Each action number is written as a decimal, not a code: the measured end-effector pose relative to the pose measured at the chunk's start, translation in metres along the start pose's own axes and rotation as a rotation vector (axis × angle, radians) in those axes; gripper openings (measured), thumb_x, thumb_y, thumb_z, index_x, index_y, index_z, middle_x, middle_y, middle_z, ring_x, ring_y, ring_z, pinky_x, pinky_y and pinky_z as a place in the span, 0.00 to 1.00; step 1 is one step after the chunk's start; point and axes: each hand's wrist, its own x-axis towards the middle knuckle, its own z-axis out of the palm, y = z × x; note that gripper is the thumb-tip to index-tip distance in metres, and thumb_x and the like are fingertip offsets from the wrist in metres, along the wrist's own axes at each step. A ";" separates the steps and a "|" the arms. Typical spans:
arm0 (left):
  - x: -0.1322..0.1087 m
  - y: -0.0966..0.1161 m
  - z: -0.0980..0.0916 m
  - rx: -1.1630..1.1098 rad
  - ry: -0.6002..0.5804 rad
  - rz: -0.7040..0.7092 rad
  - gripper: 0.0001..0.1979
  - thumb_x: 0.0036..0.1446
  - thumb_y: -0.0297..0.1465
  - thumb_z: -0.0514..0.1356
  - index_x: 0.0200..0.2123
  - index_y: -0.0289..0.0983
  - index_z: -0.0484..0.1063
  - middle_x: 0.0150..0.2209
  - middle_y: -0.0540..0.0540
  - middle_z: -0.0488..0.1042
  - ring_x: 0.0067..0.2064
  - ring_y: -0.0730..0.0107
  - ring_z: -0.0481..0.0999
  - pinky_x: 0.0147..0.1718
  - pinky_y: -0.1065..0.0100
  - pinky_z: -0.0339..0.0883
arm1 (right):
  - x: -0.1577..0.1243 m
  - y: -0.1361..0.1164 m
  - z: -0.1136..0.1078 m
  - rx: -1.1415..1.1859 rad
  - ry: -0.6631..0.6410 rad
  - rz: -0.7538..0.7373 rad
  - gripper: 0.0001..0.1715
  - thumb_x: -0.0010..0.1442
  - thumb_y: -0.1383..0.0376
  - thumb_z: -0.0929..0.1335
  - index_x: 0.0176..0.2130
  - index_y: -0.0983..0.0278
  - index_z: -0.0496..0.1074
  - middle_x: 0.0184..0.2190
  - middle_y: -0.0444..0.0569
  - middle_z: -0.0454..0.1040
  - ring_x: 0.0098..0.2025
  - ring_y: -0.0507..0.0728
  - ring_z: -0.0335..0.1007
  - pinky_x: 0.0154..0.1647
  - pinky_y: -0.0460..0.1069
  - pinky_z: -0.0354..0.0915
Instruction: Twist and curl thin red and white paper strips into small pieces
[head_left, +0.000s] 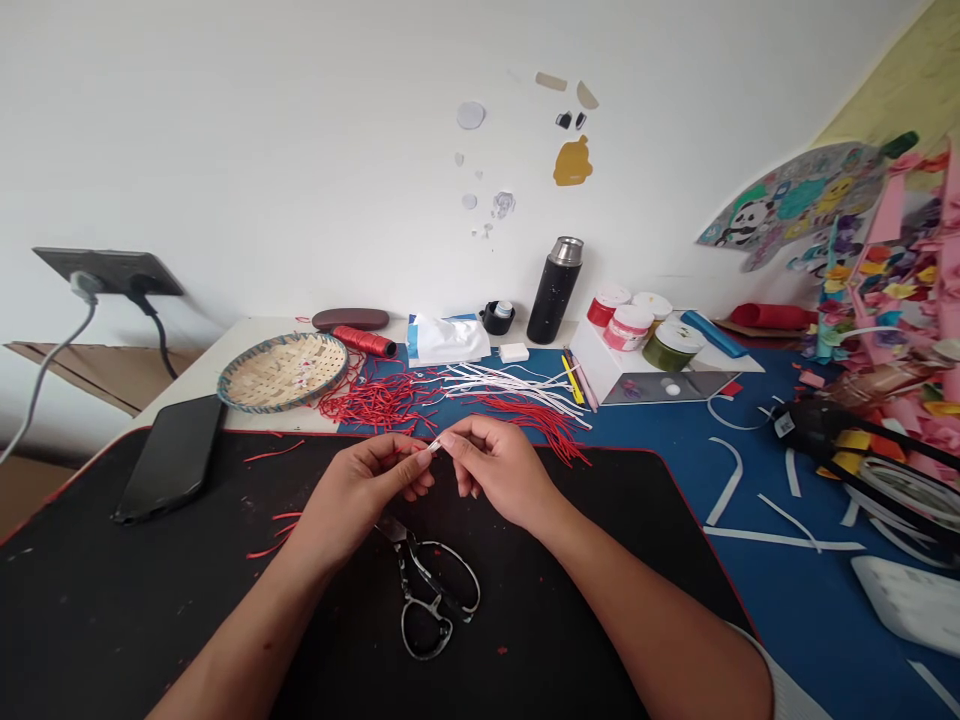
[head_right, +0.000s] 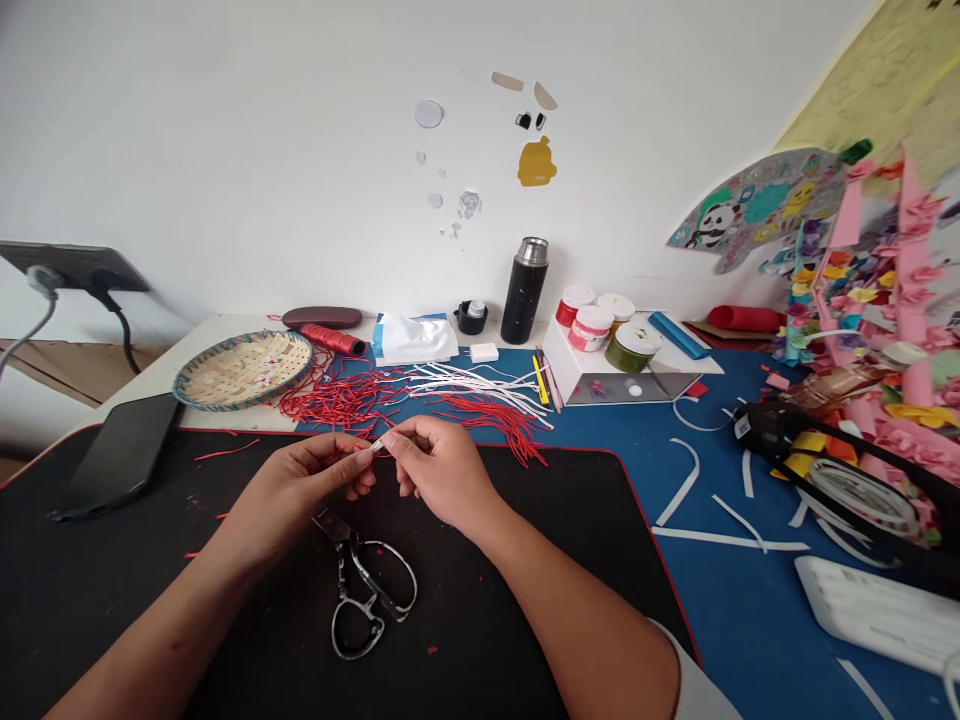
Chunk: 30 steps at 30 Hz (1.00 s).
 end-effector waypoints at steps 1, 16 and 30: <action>0.000 0.000 0.000 0.004 0.005 0.002 0.16 0.53 0.47 0.72 0.32 0.40 0.82 0.27 0.47 0.82 0.30 0.64 0.78 0.32 0.66 0.72 | 0.000 0.000 0.000 0.001 -0.002 -0.001 0.14 0.67 0.55 0.69 0.39 0.64 0.75 0.20 0.39 0.69 0.20 0.50 0.66 0.21 0.45 0.59; -0.001 0.004 0.001 0.055 0.041 0.022 0.17 0.52 0.48 0.72 0.28 0.40 0.80 0.24 0.48 0.79 0.27 0.65 0.75 0.28 0.67 0.71 | 0.000 0.000 0.000 0.012 -0.009 -0.004 0.12 0.67 0.57 0.69 0.39 0.64 0.74 0.21 0.38 0.69 0.20 0.50 0.66 0.20 0.45 0.59; 0.002 -0.001 -0.002 0.026 0.048 0.037 0.17 0.53 0.48 0.71 0.28 0.40 0.81 0.25 0.47 0.80 0.27 0.64 0.75 0.28 0.65 0.72 | 0.000 0.000 -0.001 0.016 -0.016 0.000 0.13 0.68 0.56 0.69 0.40 0.64 0.75 0.21 0.38 0.69 0.20 0.50 0.66 0.20 0.45 0.60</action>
